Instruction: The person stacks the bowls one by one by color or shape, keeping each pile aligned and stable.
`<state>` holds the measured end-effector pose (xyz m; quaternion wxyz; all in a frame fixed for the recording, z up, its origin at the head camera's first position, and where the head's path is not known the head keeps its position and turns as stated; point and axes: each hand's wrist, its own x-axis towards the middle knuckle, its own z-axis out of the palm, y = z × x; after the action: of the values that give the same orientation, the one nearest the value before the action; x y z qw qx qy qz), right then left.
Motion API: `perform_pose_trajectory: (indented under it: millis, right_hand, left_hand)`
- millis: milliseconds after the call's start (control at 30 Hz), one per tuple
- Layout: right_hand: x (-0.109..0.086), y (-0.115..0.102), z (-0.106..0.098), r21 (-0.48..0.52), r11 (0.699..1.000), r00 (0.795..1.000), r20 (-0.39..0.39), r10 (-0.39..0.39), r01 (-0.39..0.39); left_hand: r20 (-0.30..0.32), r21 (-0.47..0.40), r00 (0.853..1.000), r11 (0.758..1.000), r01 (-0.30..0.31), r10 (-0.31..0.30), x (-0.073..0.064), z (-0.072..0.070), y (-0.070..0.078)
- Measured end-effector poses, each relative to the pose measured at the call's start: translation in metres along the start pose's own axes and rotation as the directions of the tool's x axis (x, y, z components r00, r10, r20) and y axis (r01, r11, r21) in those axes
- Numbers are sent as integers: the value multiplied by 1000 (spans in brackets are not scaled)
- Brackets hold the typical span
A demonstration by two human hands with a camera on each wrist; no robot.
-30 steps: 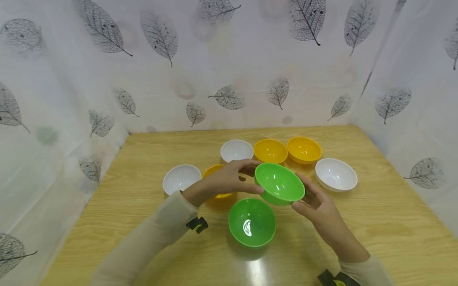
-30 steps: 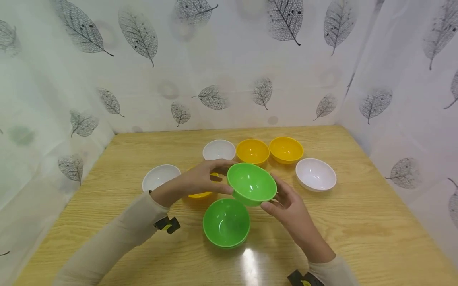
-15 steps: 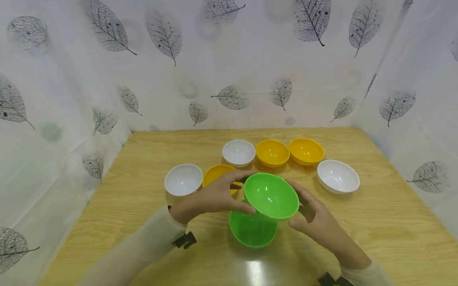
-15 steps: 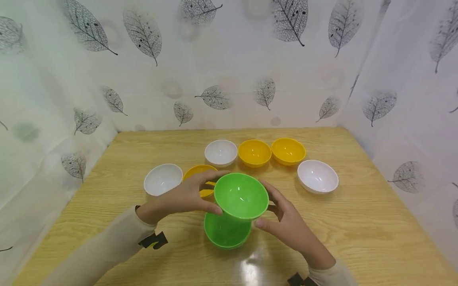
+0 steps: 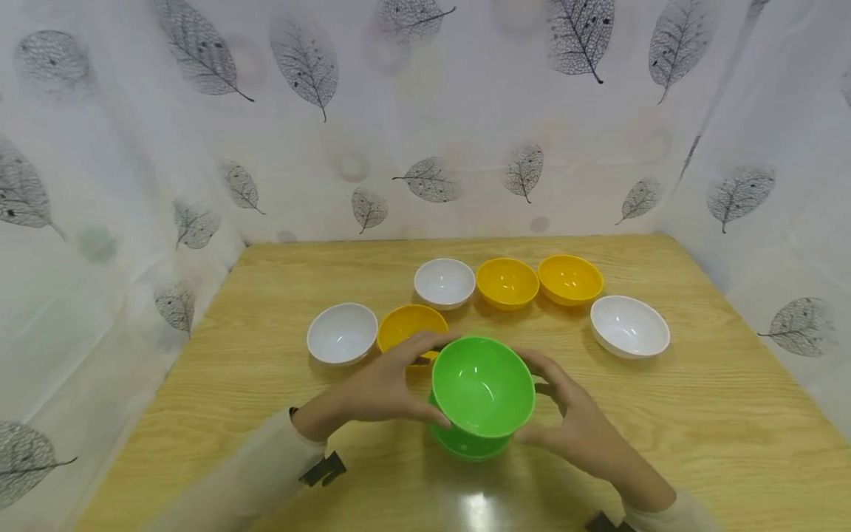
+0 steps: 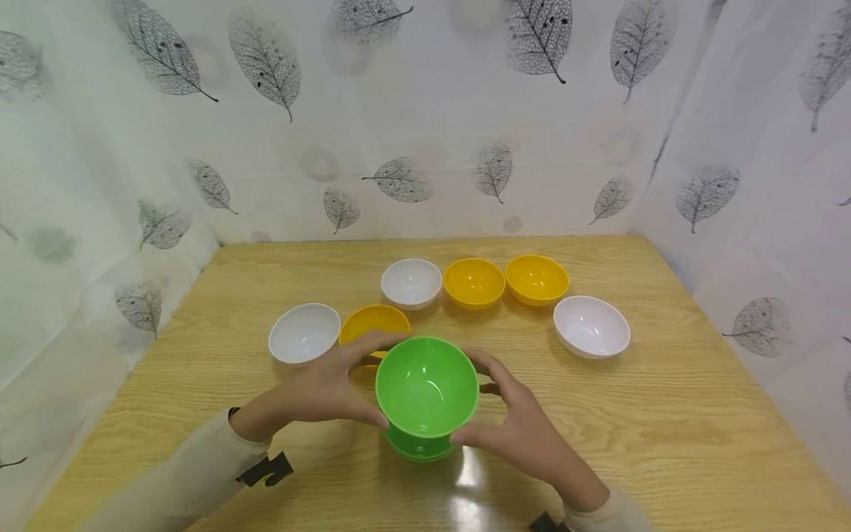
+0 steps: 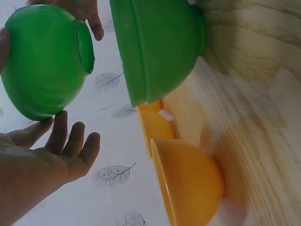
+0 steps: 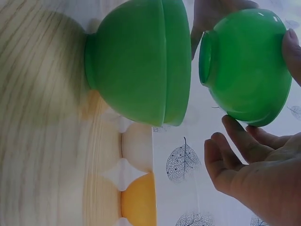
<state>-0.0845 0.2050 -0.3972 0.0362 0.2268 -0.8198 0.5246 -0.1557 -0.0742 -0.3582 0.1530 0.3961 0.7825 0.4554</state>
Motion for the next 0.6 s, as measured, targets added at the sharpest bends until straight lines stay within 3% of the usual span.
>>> perform_pose_trajectory:
  millis: [233, 400, 600]
  right_hand:
    - [2, 1, 12, -151, 988, 999, 32, -22, 26]
    - [-3, 1, 12, -250, 968, 999, 26, -22, 28]
    - [-7, 4, 11, -294, 955, 998, 37, 42, -29]
  left_hand:
    - [-27, 61, 1000, 998, 9, -8, -16, 7, -16]
    - [-22, 68, 1000, 998, -4, 6, -15, 17, -27]
    - [-26, 67, 999, 997, -27, 28, -12, 25, -33]
